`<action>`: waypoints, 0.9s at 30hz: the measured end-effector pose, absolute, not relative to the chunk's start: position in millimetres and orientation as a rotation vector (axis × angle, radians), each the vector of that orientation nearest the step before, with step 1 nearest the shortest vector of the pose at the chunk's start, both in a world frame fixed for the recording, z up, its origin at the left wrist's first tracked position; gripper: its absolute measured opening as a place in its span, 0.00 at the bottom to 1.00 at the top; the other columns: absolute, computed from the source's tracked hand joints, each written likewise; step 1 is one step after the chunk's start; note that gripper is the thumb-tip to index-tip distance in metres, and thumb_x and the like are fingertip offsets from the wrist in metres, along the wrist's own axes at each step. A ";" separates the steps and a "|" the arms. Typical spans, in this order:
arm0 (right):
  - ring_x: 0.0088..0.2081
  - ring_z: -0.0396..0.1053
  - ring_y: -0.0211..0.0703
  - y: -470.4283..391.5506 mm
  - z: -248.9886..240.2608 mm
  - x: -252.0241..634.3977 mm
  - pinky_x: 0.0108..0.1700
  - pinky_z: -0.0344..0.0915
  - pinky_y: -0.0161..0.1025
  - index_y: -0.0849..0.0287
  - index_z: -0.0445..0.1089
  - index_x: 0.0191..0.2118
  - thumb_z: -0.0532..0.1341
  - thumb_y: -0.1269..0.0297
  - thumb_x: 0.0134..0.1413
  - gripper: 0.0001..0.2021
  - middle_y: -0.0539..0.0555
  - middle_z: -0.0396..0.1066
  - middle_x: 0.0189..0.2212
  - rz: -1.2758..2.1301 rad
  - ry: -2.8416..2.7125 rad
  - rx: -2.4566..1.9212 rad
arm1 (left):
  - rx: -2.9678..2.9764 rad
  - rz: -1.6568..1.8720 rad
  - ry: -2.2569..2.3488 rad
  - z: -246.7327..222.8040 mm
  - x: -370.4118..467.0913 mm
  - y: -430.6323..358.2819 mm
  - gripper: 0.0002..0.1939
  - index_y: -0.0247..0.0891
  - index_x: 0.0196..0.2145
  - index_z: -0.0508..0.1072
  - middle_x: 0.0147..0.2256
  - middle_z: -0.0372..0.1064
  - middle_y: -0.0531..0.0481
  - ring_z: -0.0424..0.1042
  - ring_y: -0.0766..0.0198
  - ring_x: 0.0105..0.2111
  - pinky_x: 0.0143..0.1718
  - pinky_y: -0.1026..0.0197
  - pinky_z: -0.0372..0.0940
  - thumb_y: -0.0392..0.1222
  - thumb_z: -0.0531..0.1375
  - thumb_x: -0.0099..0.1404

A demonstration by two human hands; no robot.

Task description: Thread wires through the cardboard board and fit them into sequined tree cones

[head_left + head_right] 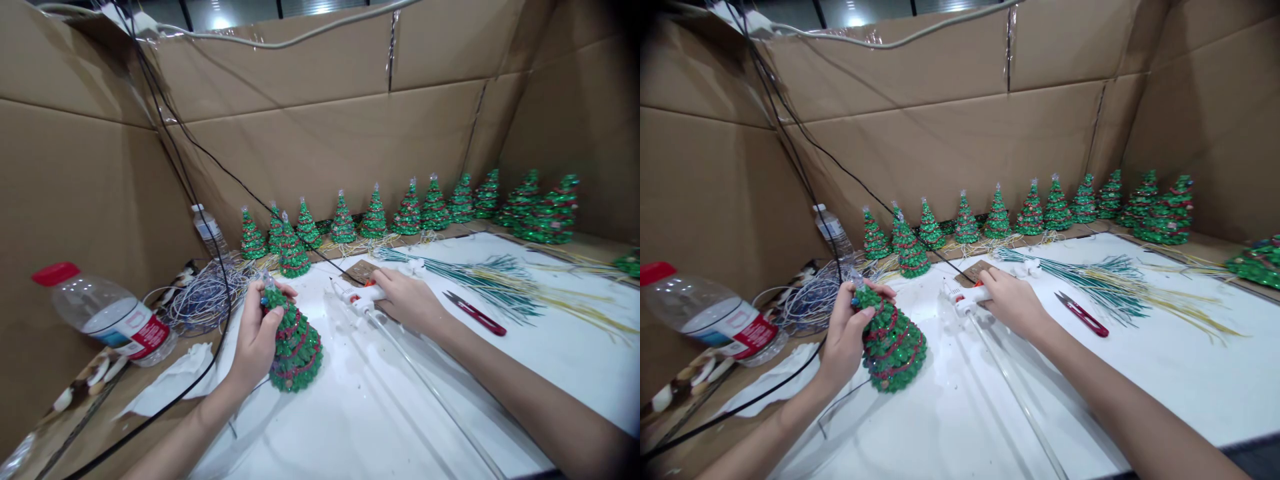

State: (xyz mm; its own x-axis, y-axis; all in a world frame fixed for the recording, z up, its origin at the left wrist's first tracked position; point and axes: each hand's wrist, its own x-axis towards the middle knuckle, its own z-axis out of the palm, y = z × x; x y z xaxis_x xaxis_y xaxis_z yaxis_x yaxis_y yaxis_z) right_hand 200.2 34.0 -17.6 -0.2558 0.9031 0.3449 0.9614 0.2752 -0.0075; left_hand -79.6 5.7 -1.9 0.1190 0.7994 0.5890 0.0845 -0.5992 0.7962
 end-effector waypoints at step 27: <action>0.46 0.71 0.48 35.0 -17.5 200.5 0.36 0.58 0.38 0.57 0.64 0.43 0.59 0.68 0.56 0.09 0.55 0.71 0.44 -0.255 -2.269 -1.713 | 1.715 1.532 0.864 2.8 -76.5 2.9 0.07 0.43 0.41 0.65 0.41 0.67 0.50 0.67 0.59 0.41 0.44 0.57 0.60 0.37 0.53 0.65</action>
State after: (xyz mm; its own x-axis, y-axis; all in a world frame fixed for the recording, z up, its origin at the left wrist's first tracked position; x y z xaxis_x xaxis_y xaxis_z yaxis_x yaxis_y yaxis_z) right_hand 200.5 35.0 -17.5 -0.2532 0.9092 0.3305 0.9599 0.2786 -0.0309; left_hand -76.5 2.9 2.8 0.0901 0.8303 0.5501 0.0413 -0.5549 0.8309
